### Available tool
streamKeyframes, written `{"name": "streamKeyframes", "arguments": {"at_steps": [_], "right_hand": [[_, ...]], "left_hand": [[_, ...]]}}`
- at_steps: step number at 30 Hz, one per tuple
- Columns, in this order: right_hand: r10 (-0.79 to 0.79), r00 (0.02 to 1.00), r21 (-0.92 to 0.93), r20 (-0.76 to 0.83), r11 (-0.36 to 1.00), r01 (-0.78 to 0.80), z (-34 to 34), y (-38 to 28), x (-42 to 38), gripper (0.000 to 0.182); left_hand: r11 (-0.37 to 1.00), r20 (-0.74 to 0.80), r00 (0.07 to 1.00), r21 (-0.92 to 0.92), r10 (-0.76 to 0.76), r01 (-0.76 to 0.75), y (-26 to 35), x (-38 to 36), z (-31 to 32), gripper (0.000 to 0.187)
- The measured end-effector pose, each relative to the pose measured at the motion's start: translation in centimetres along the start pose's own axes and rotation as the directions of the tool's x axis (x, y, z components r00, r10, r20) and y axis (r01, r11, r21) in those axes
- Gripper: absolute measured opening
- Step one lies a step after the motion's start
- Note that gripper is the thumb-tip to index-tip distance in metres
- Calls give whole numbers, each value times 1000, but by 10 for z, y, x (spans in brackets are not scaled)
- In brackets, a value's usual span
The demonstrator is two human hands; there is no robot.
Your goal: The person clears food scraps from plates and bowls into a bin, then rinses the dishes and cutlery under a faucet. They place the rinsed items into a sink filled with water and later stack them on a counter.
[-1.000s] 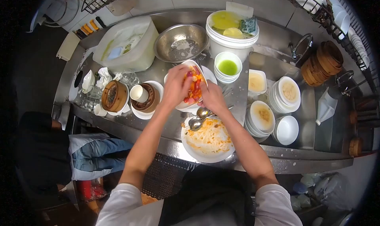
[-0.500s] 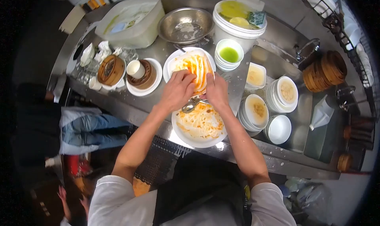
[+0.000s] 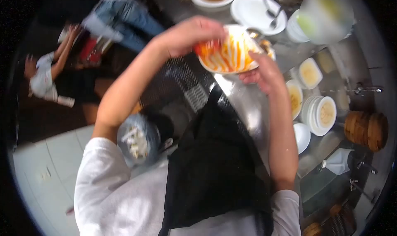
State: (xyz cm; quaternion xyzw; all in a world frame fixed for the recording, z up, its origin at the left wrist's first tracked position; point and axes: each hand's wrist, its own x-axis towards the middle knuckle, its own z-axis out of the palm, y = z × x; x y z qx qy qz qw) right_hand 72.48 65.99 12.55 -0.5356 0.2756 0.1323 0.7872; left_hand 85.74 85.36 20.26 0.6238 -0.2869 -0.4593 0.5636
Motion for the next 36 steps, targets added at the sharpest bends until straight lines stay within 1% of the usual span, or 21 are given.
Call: {"name": "streamKeyframes", "arguments": {"at_steps": [1,3,5,7,8,9,10,12,13,14,15,17,19,21,23,25,27,29,31,34,36], "right_hand": [[-4,999,-30,42,1000,5,1,7,-7,39],[-24,994,-69,107,997,31,0,22,-23,42],[-48,995,-95,86,994,56,-5,33,-43,41],[-100,994,-74,42,992,103,-19,42,-65,40],[-125,992,-40,13,991,126,-28,45,-75,40],[-149,988,-5,-26,989,149,-40,47,-85,40],[-147,988,12,-35,989,148,-58,51,-93,41],[-170,969,82,-181,979,187,-81,60,-105,42],[-181,940,111,-288,969,220,-102,68,-119,42],[-163,935,112,-315,972,208,-127,78,-128,43],[-158,915,139,-370,965,223,-144,84,-138,40],[-164,839,168,-519,943,288,-175,98,-147,37],[-124,791,265,-599,902,342,-203,107,-147,35],[-102,730,279,-676,881,382,-235,115,-135,35],[-78,657,258,-750,880,399,-272,114,-114,35],[-29,559,217,-829,903,370,-304,114,-84,37],[-4,557,185,-831,941,282,-322,104,-58,38],[60,573,229,-817,946,228,-348,107,-34,41],[124,565,299,-816,926,230,-366,112,-3,46],[187,499,324,-846,924,202,-375,114,29,43],[201,525,331,-827,929,165,-380,116,41,41]], "left_hand": [[969,-159,986,-248,-40,-1,-4,-17,4,28],[938,-20,1000,-347,-14,7,-31,-60,-39,31],[974,-303,948,-227,-100,30,-51,-132,-46,31],[966,-473,846,-196,-245,170,-94,-214,-65,32],[941,-648,684,-196,-336,277,-110,-253,-57,32],[912,-748,574,-101,-333,398,-141,-294,-60,31],[827,-795,581,201,-175,524,-181,-342,-73,32],[619,-832,485,236,-270,749,-295,-446,-104,34],[508,-764,556,353,-329,786,-351,-491,-121,34],[280,-785,618,586,-36,760,-353,-497,-106,44],[410,-878,429,318,-214,855,-345,-476,-112,53],[487,-926,334,212,-179,847,-284,-394,-100,41],[642,-873,488,378,7,667,-255,-333,-117,35],[841,-780,625,361,35,403,-220,-262,-124,28],[875,-710,704,357,26,328,-159,-182,-100,28],[851,-610,786,462,101,249,-120,-103,-78,26],[652,-400,870,747,286,129,-79,-28,-41,24],[723,-311,927,688,207,69,-61,40,-10,22],[467,-32,927,870,373,-157,-61,97,15,21],[413,214,908,836,361,-361,-55,147,62,23],[419,328,882,787,339,-454,-50,164,87,25]]}}
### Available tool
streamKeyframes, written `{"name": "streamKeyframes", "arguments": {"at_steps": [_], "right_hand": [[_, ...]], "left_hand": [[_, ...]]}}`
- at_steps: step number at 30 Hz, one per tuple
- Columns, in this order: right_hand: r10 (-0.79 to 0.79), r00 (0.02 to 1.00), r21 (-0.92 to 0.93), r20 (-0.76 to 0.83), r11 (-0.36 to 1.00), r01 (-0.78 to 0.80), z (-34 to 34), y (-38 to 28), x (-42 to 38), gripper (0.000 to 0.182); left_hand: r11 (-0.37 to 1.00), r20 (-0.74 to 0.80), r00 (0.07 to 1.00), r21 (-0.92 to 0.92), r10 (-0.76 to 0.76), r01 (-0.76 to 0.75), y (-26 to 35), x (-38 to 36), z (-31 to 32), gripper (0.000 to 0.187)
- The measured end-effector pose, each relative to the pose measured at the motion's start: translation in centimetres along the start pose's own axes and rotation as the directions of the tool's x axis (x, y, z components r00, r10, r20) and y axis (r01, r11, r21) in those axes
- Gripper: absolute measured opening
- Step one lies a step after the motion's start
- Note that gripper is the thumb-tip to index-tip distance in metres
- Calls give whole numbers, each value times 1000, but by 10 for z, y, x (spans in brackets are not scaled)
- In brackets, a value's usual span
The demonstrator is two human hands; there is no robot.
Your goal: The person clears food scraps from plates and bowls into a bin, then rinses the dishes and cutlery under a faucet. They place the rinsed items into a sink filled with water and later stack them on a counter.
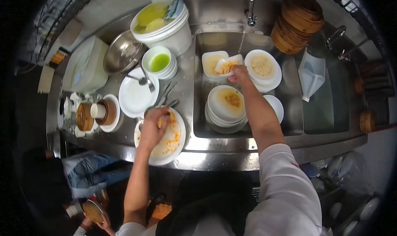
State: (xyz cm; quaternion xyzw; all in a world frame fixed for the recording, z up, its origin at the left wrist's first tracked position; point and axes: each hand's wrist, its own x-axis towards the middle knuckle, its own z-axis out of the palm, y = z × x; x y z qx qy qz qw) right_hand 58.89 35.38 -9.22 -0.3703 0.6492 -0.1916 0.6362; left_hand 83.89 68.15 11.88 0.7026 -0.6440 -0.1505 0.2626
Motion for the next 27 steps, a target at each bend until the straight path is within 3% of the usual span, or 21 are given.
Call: {"name": "streamKeyframes", "arguments": {"at_steps": [4,7,11,12,15,17,21,22,25,27], "right_hand": [[-75,996,108,56,992,69,16,-7,-10,37],[-172,985,88,-4,981,172,12,-7,-40,36],[-248,969,372,18,901,224,-40,6,-88,31],[-288,958,428,-2,865,261,-64,12,-105,30],[-437,849,423,-298,736,528,-151,33,-145,20],[-350,813,325,-465,787,525,-211,37,-154,22],[-370,787,131,-493,863,488,-311,50,-135,18],[-366,786,107,-497,874,475,-329,58,-122,17],[-263,775,126,-575,907,401,-388,94,-74,19],[-148,818,338,-556,859,385,-411,132,-49,19]], "left_hand": [[994,116,993,-104,35,-23,14,22,17,29],[985,164,986,-169,17,11,23,26,26,30],[960,202,979,-279,24,34,35,47,50,27],[951,203,979,-308,30,35,36,54,62,27],[949,218,974,-316,61,12,55,81,89,24],[946,239,967,-325,83,-1,71,97,113,24],[937,299,954,-340,28,79,122,124,165,23],[952,298,953,-303,59,35,131,128,183,23],[922,413,911,-352,-2,162,152,131,230,25],[876,455,890,-418,-27,240,162,128,252,25]]}}
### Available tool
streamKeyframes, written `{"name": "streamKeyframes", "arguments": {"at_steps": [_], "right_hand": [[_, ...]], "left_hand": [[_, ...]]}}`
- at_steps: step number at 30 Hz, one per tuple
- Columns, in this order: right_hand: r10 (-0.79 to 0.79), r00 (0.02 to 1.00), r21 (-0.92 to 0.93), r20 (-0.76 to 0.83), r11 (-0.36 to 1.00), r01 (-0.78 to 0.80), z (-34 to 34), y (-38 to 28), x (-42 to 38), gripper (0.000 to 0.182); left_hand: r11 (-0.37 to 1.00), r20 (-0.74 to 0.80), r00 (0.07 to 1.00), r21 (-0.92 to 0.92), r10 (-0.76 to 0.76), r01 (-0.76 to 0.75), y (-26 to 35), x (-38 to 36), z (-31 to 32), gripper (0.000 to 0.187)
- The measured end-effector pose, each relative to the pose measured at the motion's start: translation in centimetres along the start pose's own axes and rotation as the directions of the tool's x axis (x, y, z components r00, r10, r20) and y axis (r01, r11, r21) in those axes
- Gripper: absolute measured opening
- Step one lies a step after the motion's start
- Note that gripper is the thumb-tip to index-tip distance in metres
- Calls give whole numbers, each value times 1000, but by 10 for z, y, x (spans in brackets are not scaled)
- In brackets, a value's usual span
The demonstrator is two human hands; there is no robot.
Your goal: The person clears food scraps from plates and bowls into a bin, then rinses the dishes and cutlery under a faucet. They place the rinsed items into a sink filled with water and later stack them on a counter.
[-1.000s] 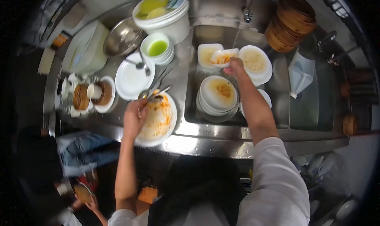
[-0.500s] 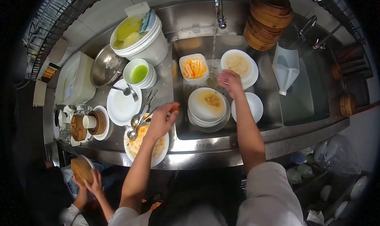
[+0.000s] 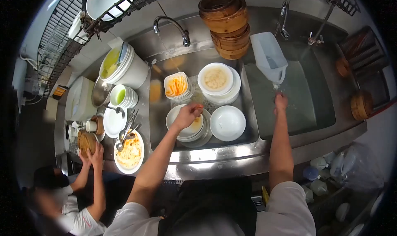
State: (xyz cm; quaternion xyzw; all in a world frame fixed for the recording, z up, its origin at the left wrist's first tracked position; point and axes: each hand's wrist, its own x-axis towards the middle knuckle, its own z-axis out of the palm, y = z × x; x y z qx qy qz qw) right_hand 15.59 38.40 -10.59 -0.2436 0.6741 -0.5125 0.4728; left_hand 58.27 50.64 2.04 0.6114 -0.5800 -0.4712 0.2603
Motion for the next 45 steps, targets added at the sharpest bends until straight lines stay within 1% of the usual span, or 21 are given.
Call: {"name": "streamKeyframes", "arguments": {"at_steps": [2,4,6,8,10,12,14,17,20,21,23,25,27,28,29,31,32,34,36,39,45], "right_hand": [[130,989,275,-78,956,-104,-5,9,0,20],[309,935,617,-175,774,-140,21,5,-28,20],[278,958,690,66,681,-245,57,-54,-93,21],[36,935,497,352,840,-219,91,-94,-140,26],[-114,812,302,572,950,-80,114,-119,-176,31],[-199,688,134,697,980,148,128,-131,-204,34],[-149,717,101,681,989,109,130,-111,-196,34],[29,805,28,593,998,-57,118,-77,-175,32],[129,821,-58,556,991,-117,112,-47,-167,30],[139,818,-95,559,990,-104,115,-41,-170,30],[141,803,-140,578,987,-73,127,-35,-184,27],[83,744,-188,663,980,58,154,-33,-210,25],[16,663,-213,748,953,217,190,-37,-250,23],[-56,556,-171,829,922,348,215,-25,-262,24],[-152,463,-117,873,857,503,244,-13,-281,26],[-187,249,0,950,800,600,298,-26,-357,27],[-103,130,-3,986,776,630,320,-46,-400,34],[-168,-115,186,979,509,840,372,-35,-450,46],[-241,-276,328,931,213,921,417,-5,-479,57],[-123,-276,261,953,-128,957,451,51,-483,59],[-73,-331,307,941,-227,924,443,31,-498,31]], "left_hand": [[985,25,993,-128,-115,117,7,7,19,24],[936,26,980,-289,-199,198,-2,22,46,22],[808,39,958,-528,-284,261,-3,41,73,21],[611,71,941,-743,-332,272,-3,59,93,21],[438,62,916,-864,-396,248,16,69,98,17],[400,78,930,-888,-359,229,20,79,93,12],[458,7,921,-866,-390,200,23,82,86,13],[653,-103,944,-745,-314,136,14,61,65,15],[954,-270,946,-283,-179,100,-4,28,31,19],[997,-342,940,-76,-2,-26,-15,10,17,21],[983,-353,933,-181,-75,10,-34,-30,-11,20],[988,-491,871,140,11,66,-29,-87,-59,19],[977,-605,796,177,12,119,-57,-135,-110,22],[922,-693,718,321,72,217,-76,-159,-137,24],[930,-736,672,296,77,217,-94,-182,-164,25],[779,-807,590,363,-11,511,-104,-225,-204,23],[700,-789,612,406,-57,588,-122,-240,-220,32],[609,-743,630,612,226,504,-160,-254,-235,39],[649,-626,766,644,144,405,-164,-253,-246,44],[658,-542,840,643,31,391,-159,-250,-247,47],[605,-453,886,735,104,305,-171,-263,-246,41]]}}
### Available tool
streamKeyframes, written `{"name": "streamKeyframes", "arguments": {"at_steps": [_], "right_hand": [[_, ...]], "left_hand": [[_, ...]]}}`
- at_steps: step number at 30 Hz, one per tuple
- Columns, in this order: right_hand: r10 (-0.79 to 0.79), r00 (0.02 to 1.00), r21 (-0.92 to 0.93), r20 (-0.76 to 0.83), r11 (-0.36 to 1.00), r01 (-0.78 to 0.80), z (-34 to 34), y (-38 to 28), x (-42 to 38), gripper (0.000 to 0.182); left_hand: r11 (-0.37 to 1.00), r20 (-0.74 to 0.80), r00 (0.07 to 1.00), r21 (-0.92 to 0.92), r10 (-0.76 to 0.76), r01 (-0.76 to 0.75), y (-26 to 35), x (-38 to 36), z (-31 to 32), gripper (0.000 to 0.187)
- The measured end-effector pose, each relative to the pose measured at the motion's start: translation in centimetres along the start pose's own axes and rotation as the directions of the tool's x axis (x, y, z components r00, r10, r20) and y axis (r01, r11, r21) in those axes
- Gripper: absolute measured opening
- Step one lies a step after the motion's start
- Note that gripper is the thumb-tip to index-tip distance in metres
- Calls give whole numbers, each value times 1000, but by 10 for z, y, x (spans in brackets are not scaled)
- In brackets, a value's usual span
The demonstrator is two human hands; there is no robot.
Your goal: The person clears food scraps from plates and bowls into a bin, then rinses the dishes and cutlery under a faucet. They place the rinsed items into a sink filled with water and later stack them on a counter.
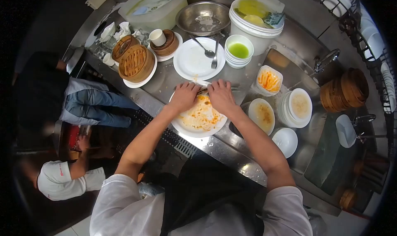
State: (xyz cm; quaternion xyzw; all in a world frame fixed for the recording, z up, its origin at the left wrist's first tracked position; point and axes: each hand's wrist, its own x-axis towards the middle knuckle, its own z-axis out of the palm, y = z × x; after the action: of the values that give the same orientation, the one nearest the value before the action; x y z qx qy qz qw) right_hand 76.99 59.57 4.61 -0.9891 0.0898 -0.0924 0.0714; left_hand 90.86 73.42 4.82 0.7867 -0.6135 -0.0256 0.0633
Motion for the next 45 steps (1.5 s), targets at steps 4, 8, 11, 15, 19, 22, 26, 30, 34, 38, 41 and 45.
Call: {"name": "streamKeyframes", "arguments": {"at_steps": [4,8,11,15,19,22,26,30,34,38,41,45], "right_hand": [[-7,994,113,110,994,-5,4,-6,5,25],[42,997,199,65,979,-54,1,-6,11,25],[115,989,296,98,945,-139,8,-1,10,29],[243,940,349,238,882,-316,-50,-4,11,35],[361,901,315,239,849,-424,-49,9,-8,40],[425,894,443,143,780,-442,-59,6,-34,36],[543,824,631,162,585,-510,-76,-2,-60,31],[678,735,854,20,371,-365,-60,-2,-64,22],[819,536,960,-203,275,-58,-55,3,-38,21],[824,525,953,-214,294,-74,-29,31,-32,19],[789,601,918,-127,323,-229,-8,43,-36,20],[747,642,944,-172,311,-110,16,49,-36,20]], "left_hand": [[982,101,992,-182,72,-53,-13,5,-9,36],[936,226,970,-352,86,-1,-17,14,-30,35],[881,307,931,-473,196,-30,-25,31,-41,34],[624,494,771,-764,403,163,-58,91,-61,38],[945,4,951,-109,309,-307,-85,165,-34,44],[895,79,905,135,418,-425,-82,185,-14,48],[843,116,890,289,440,-454,-89,204,-2,43],[785,166,853,334,495,-521,-82,204,-20,28],[736,107,774,251,624,-628,-74,190,-18,19],[813,-41,814,85,580,-575,-66,165,-21,16],[860,-230,843,-49,486,-508,-54,144,-41,15],[887,-458,831,-170,316,-430,-32,116,-56,19]]}}
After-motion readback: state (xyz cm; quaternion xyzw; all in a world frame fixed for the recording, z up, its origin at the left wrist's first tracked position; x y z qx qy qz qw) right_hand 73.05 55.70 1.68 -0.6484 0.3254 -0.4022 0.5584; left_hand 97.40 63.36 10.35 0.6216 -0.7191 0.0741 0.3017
